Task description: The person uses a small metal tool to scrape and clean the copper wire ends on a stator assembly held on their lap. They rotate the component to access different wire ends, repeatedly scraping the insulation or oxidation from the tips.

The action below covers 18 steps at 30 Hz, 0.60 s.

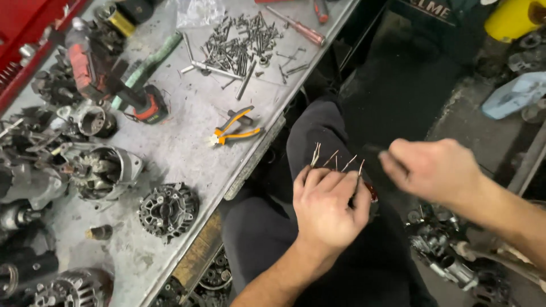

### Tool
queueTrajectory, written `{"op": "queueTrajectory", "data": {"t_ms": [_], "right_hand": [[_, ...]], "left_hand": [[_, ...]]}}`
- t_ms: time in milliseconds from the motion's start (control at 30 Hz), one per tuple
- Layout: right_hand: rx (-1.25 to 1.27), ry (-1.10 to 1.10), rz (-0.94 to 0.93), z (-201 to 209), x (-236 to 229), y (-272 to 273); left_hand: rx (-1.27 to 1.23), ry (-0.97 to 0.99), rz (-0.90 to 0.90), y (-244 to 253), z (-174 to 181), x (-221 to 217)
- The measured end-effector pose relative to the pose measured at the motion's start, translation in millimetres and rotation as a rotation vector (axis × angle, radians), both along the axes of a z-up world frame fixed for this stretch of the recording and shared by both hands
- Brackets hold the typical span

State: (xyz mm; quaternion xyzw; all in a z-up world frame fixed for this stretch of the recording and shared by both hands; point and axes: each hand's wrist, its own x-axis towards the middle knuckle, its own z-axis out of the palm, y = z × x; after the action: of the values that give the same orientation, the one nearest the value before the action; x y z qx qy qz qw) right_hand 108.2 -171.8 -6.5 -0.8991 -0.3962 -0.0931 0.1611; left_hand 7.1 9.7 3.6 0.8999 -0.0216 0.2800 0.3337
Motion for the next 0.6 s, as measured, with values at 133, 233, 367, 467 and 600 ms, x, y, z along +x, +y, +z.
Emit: {"op": "queueTrajectory", "data": {"t_ms": [133, 233, 367, 467, 600], "right_hand": [[0.015, -0.018, 0.019, 12, -3, 2], [-0.074, -0.016, -0.006, 11, -5, -1], [-0.103, -0.031, -0.060, 10, -4, 0], [-0.082, -0.049, -0.044, 9, -2, -4], [0.019, -0.064, 0.087, 15, -14, 5]], "left_hand": [[-0.028, -0.002, 0.021, 1, 1, -1], [-0.034, 0.012, 0.032, 2, 3, -5], [-0.045, 0.017, 0.047, 1, 2, -6], [-0.040, 0.002, 0.022, -1, 0, -5], [-0.021, 0.006, 0.034, -5, 4, -3]]}}
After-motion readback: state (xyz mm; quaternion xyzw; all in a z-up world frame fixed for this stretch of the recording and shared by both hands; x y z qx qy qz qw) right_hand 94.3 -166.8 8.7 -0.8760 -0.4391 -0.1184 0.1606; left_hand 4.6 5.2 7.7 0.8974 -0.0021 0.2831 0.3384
